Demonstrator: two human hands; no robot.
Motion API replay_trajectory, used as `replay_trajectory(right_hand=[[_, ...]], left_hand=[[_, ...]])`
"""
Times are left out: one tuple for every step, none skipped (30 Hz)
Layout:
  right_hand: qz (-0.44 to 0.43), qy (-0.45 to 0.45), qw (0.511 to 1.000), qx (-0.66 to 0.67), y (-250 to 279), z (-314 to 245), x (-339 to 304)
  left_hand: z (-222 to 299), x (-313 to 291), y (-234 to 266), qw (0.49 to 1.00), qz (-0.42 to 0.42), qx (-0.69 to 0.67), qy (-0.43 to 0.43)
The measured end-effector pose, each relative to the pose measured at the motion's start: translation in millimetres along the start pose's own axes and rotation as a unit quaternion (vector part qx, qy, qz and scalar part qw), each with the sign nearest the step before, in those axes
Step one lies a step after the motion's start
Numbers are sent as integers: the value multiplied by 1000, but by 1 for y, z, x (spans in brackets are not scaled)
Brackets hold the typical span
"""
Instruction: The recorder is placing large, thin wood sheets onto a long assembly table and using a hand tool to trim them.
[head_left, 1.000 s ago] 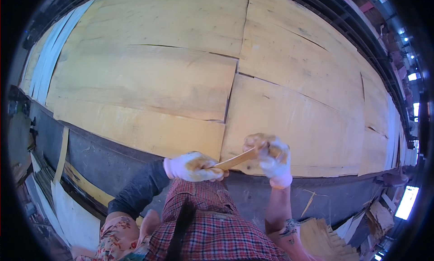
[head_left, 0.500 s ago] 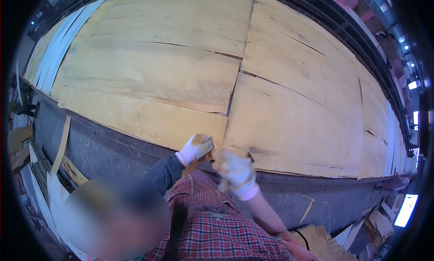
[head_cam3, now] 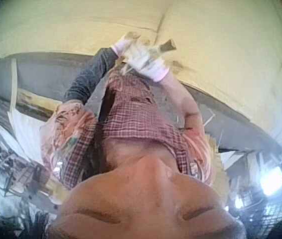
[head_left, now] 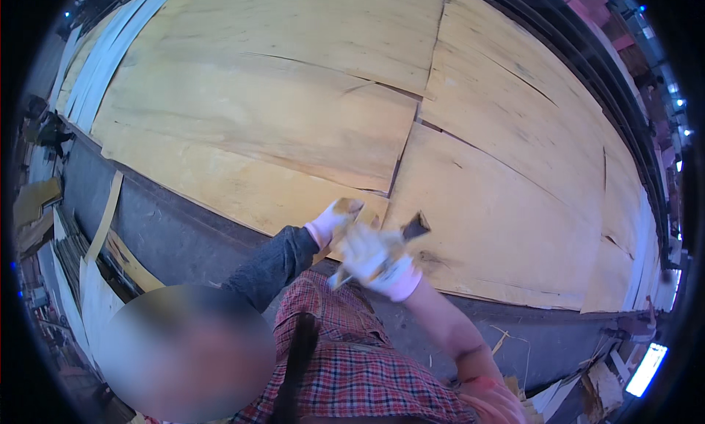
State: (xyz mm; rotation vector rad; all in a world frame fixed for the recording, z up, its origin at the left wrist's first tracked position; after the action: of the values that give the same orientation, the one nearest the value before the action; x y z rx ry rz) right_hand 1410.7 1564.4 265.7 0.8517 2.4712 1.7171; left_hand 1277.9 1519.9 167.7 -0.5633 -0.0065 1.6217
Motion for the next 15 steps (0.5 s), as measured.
replay_trajectory(right_hand=[[37, -112, 991, 59, -17, 34, -11], [41, -263, 934, 240, -17, 72, -12], [84, -460, 719, 513, -15, 99, -12], [117, -510, 591, 614, -13, 94, -10], [122, -513, 510, 680, -24, 78, -21], [75, -498, 463, 729, -43, 57, -39], [93, -501, 466, 723, -49, 53, -47], [167, -522, 527, 650, -42, 75, -44], [229, -544, 573, 569, -27, 91, -50], [265, -583, 590, 492, 8, 97, -56], [307, -601, 606, 421, 41, 112, -38], [355, -519, 645, 435, 60, 130, -22], [413, -446, 677, 416, 84, 138, -22], [398, -432, 787, 188, 86, 137, -27], [350, -388, 851, -48, 74, 139, -23]], left_hand=[[2, 5, -3, 997, 19, -70, 9], [28, -4, -14, 997, 27, -71, 7], [76, -25, -36, 994, -21, -104, 25], [110, -45, -47, 987, -71, -135, 45], [117, -49, -50, 986, -78, -138, 50], [124, -45, -54, 974, -109, -194, 32], [130, -35, -52, 959, -141, -244, 11], [118, -22, -31, 991, -64, -112, 31], [92, -28, -6, 998, 23, 19, 60], [55, -40, 24, 988, 116, 59, 87], [31, -35, 74, 967, 208, 110, 94], [-2, -41, 120, 945, 297, 20, 135], [6, -35, 126, 945, 310, 34, 94], [18, -34, 106, 949, 295, 34, 106], [41, -26, 84, 956, 264, 114, 62]])
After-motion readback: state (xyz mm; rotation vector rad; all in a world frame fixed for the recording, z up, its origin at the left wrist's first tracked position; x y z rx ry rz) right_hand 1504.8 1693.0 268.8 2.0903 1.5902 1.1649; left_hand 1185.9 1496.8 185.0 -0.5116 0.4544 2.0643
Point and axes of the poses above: each hand's wrist, its own x-axis towards the middle knuckle, its own y-axis out of the back of the hand, z = x × y, the point moved 3 cm from there along x, towards the middle knuckle, and after that the axes turned 7 degrees about -x, right-handed, at the moved point
